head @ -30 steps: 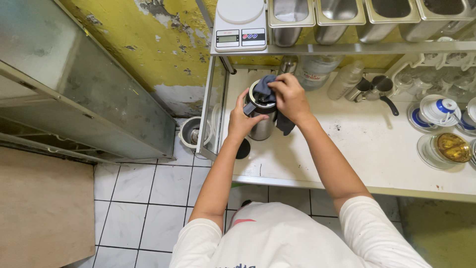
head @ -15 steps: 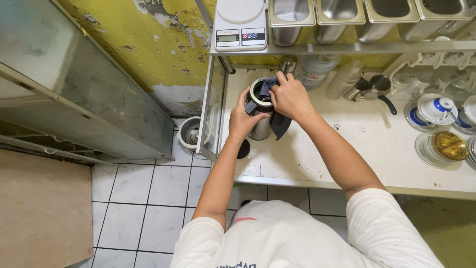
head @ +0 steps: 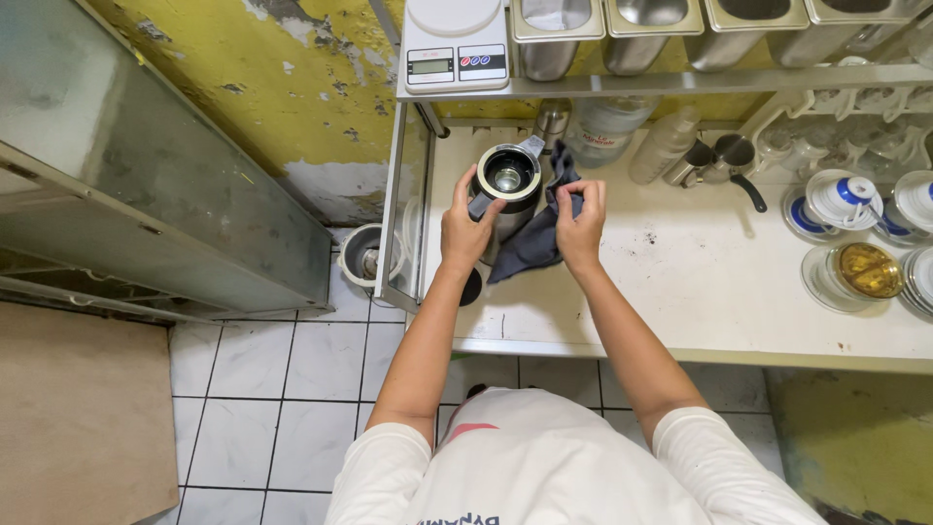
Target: The person wipes a stainless steel thermos and a larger coffee pot with a dark cloth. They remove the thermos lid, wipe the body, and reattach the lid. They then wipe the coffee pot lid and body, placing both items back on the counter.
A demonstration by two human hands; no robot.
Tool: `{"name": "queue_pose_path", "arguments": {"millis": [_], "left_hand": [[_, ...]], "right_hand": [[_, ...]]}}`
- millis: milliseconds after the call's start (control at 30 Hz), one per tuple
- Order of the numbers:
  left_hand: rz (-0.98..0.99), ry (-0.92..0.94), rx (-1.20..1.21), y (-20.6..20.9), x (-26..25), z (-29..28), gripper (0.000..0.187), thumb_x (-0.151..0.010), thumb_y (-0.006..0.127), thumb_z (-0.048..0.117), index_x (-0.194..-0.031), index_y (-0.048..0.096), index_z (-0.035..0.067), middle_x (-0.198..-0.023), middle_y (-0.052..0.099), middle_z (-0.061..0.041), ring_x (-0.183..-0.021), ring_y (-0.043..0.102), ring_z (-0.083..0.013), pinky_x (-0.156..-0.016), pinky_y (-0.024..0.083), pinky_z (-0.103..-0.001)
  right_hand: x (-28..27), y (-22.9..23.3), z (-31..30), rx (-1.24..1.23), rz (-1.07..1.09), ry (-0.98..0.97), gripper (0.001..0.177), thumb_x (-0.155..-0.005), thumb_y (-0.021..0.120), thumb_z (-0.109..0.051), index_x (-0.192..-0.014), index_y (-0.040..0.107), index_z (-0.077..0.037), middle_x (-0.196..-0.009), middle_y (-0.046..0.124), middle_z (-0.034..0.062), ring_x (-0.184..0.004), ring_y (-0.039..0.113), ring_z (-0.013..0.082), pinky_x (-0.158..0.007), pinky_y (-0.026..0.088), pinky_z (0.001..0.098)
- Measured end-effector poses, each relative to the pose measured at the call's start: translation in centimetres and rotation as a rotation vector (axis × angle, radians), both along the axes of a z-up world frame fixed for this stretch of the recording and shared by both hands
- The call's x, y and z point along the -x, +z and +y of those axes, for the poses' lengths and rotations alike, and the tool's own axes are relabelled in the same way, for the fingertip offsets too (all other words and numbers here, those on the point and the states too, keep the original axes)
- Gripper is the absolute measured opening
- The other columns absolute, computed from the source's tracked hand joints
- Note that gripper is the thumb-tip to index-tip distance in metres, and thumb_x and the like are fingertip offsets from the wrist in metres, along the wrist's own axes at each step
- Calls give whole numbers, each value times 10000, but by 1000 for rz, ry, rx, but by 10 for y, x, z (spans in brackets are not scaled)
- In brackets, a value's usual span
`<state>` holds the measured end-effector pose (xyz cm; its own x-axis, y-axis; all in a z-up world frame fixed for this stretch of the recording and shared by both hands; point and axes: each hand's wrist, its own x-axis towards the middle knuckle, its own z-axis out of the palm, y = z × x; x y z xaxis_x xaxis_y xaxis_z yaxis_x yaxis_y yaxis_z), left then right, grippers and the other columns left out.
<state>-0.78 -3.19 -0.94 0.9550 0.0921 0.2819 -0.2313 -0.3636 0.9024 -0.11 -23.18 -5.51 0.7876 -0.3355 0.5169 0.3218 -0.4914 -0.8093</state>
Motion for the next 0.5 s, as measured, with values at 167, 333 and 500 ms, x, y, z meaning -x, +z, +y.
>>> {"name": "queue_pose_path", "arguments": {"millis": [167, 333, 500], "left_hand": [[-41, 95, 8, -3, 0, -7, 535, -1005, 630, 383, -1452, 568, 95, -1124, 742, -231, -1042, 734, -365, -884, 549, -385], [-193, 79, 41, -9, -6, -6, 505, -1010, 655, 332, -1413, 598, 33, -1219, 721, -244, -1134, 718, -361, -939, 541, -380], [-100, 39, 107, -10, -5, -2, 516, -954, 701, 309, -1389, 615, 45, -1099, 774, -190, -938, 758, -245, -868, 564, -329]], "right_hand": [[19, 5, 51, 16, -102, 99, 399, -1098, 512, -131, -1475, 497, -1, -1597, 404, 160, -1505, 374, 378, -1273, 276, 419], [14, -8, 65, 86, -75, 189, 549, -1136, 369, -237, -1643, 299, -39, -1724, 251, 155, -1615, 177, 379, -1320, 136, 422], [-58, -68, 19, -516, 195, 368, 532, -1134, 373, -350, -1494, 466, 31, -1520, 471, 183, -1389, 428, 304, -1180, 316, 395]]}}
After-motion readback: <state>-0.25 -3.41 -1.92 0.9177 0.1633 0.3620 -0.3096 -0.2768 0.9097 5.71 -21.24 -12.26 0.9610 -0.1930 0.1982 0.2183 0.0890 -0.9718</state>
